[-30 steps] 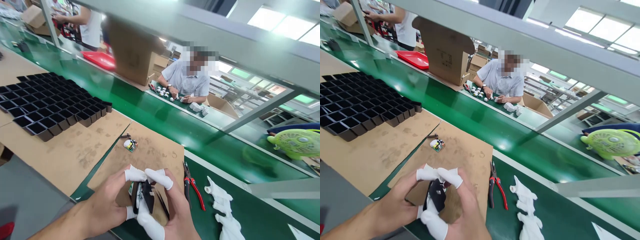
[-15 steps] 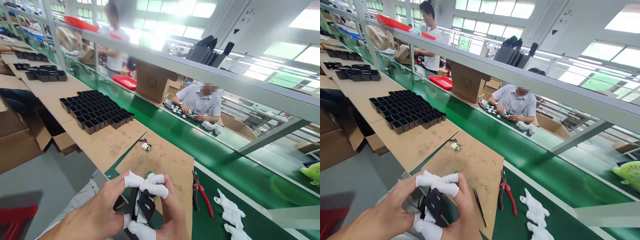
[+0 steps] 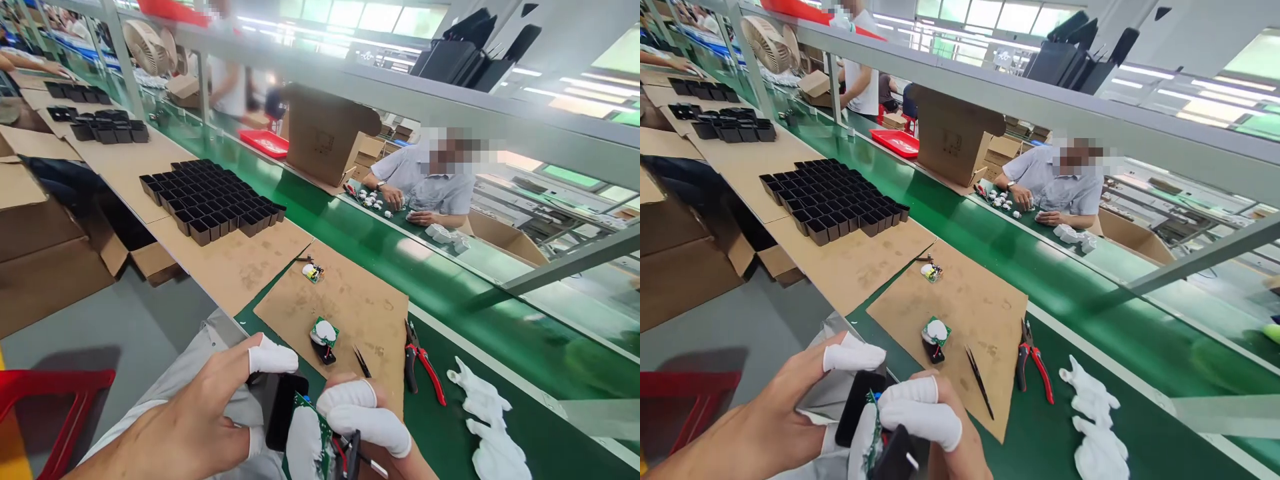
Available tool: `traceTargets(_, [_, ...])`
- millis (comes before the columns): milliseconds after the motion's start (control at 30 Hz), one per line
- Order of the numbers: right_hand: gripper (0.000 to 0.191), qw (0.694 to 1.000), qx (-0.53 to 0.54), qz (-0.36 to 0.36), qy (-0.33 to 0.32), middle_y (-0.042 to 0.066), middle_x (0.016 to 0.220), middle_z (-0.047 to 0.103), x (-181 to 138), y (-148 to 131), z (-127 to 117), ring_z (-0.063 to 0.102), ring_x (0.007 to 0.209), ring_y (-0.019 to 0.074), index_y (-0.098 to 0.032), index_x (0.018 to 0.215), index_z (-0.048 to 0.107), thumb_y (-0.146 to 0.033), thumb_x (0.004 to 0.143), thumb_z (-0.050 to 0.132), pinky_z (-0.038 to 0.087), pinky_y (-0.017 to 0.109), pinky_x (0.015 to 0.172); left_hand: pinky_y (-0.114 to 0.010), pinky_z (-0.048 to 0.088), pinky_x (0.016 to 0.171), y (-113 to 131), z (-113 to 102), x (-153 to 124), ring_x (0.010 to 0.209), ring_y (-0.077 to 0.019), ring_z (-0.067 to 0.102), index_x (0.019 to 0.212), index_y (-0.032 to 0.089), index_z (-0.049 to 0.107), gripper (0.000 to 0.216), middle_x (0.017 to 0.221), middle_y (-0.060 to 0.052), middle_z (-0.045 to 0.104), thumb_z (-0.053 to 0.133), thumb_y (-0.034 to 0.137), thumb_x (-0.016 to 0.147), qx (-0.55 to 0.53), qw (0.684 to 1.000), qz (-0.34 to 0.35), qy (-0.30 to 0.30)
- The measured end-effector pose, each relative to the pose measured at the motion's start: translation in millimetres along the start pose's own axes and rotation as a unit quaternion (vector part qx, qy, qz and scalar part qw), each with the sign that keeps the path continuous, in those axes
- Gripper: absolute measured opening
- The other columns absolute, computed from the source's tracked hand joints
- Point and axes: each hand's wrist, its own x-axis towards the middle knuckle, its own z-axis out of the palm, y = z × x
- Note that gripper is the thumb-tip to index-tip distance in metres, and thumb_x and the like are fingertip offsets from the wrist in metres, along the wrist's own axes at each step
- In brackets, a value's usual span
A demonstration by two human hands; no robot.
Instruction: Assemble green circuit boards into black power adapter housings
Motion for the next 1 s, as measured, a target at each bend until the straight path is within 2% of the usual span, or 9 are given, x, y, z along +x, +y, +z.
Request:
traceTargets(133, [0.072, 1.0, 0.005, 0.007, 0.001, 0.008, 0.096, 0.082, -2, 13, 5, 0.081, 0.077, 0.0339, -0.038, 0.128, 0.079, -0.043, 0.067, 0.116, 0.071, 0.042, 0.065, -0.036, 0.073, 0.106, -6, 2, 4, 0.137, -0.0339, 0.079, 0.148, 0.037, 0.077, 0.067, 0.14, -0.005, 0.085, 0.087, 0.02, 0.084, -0.01, 0.999, 0.013, -0.028])
traceTargets(233, [0.069, 0.999, 0.014, 0.041, 0.006, 0.011, 0.103, 0.082, -1, 13, 8, 0.083, 0.084, 0.0352, -0.036, 0.129, 0.079, -0.049, 0.07, 0.113, 0.072, 0.042, 0.068, -0.04, 0.071, 0.113, -11, 2, 6, 0.142, -0.0344, 0.077, 0.149, 0.036, 0.077, 0.067, 0.139, -0.006, 0.085, 0.085, 0.017, 0.086, -0.018, 0.999, 0.019, -0.025])
traceTargets(400, [0.054, 0.998, 0.045, 0.028, 0.034, 0.01, 0.102, 0.081, 8, 8, 20, 0.082, 0.083, 0.0322, -0.035, 0.132, 0.078, -0.054, 0.088, 0.101, 0.071, 0.04, 0.069, -0.036, 0.073, 0.108, -15, -3, 4, 0.146, -0.0352, 0.074, 0.152, 0.038, 0.077, 0.073, 0.139, -0.005, 0.086, 0.083, 0.013, 0.084, -0.025, 0.999, 0.004, -0.035])
traceTargets(533, [0.039, 0.998, 0.029, 0.049, 0.036, 0.009, 0.099, 0.078, 11, 4, 30, 0.08, 0.08, 0.0289, -0.033, 0.129, 0.077, -0.047, 0.097, 0.095, 0.068, 0.037, 0.065, -0.04, 0.07, 0.115, -15, -6, 5, 0.142, -0.0337, 0.077, 0.152, 0.036, 0.076, 0.074, 0.141, -0.006, 0.084, 0.08, 0.01, 0.083, -0.014, 0.999, 0.007, -0.028])
traceTargets(600, [0.036, 0.997, 0.015, 0.07, 0.04, 0.01, 0.099, 0.077, 11, 2, 34, 0.079, 0.081, 0.0285, -0.032, 0.127, 0.077, -0.041, 0.098, 0.095, 0.067, 0.037, 0.065, -0.04, 0.07, 0.114, -17, -5, 6, 0.138, -0.0325, 0.078, 0.154, 0.033, 0.074, 0.073, 0.139, -0.007, 0.084, 0.079, 0.009, 0.085, -0.015, 0.999, 0.019, -0.022])
traceTargets(667, [0.036, 0.996, 0.003, 0.077, 0.043, 0.011, 0.101, 0.076, 10, 2, 37, 0.078, 0.082, 0.0287, -0.031, 0.127, 0.077, -0.037, 0.096, 0.096, 0.067, 0.037, 0.066, -0.039, 0.071, 0.109, -20, -4, 9, 0.131, -0.0307, 0.08, 0.155, 0.03, 0.073, 0.07, 0.136, -0.008, 0.084, 0.077, 0.008, 0.088, -0.028, 0.999, 0.037, -0.017])
traceTargets(800, [0.041, 0.999, 0.018, 0.042, 0.019, 0.012, 0.101, 0.078, 12, 7, 39, 0.078, 0.082, 0.0281, -0.027, 0.131, 0.079, -0.038, 0.096, 0.098, 0.066, 0.035, 0.064, -0.037, 0.072, 0.103, -27, -4, 11, 0.119, -0.0277, 0.083, 0.156, 0.029, 0.071, 0.067, 0.134, -0.009, 0.084, 0.077, 0.009, 0.093, -0.051, 0.997, 0.054, -0.013])
traceTargets(900, [0.048, 1.0, 0.015, 0.025, 0.012, 0.011, 0.101, 0.078, 15, 12, 39, 0.078, 0.084, 0.0277, -0.026, 0.134, 0.079, -0.04, 0.094, 0.1, 0.067, 0.035, 0.065, -0.036, 0.074, 0.1, -34, -6, 7, 0.127, -0.031, 0.082, 0.156, 0.033, 0.072, 0.069, 0.137, -0.008, 0.084, 0.083, 0.014, 0.091, -0.043, 0.998, 0.047, -0.017])
traceTargets(1000, [0.054, 1.0, 0.005, 0.018, -0.009, 0.011, 0.104, 0.079, 18, 14, 39, 0.079, 0.088, 0.0276, -0.026, 0.139, 0.079, -0.037, 0.092, 0.102, 0.069, 0.035, 0.069, -0.036, 0.073, 0.103, -42, -8, 1, 0.137, -0.0343, 0.08, 0.157, 0.034, 0.072, 0.074, 0.148, -0.009, 0.082, 0.086, 0.012, 0.087, -0.023, 0.999, 0.042, -0.016])
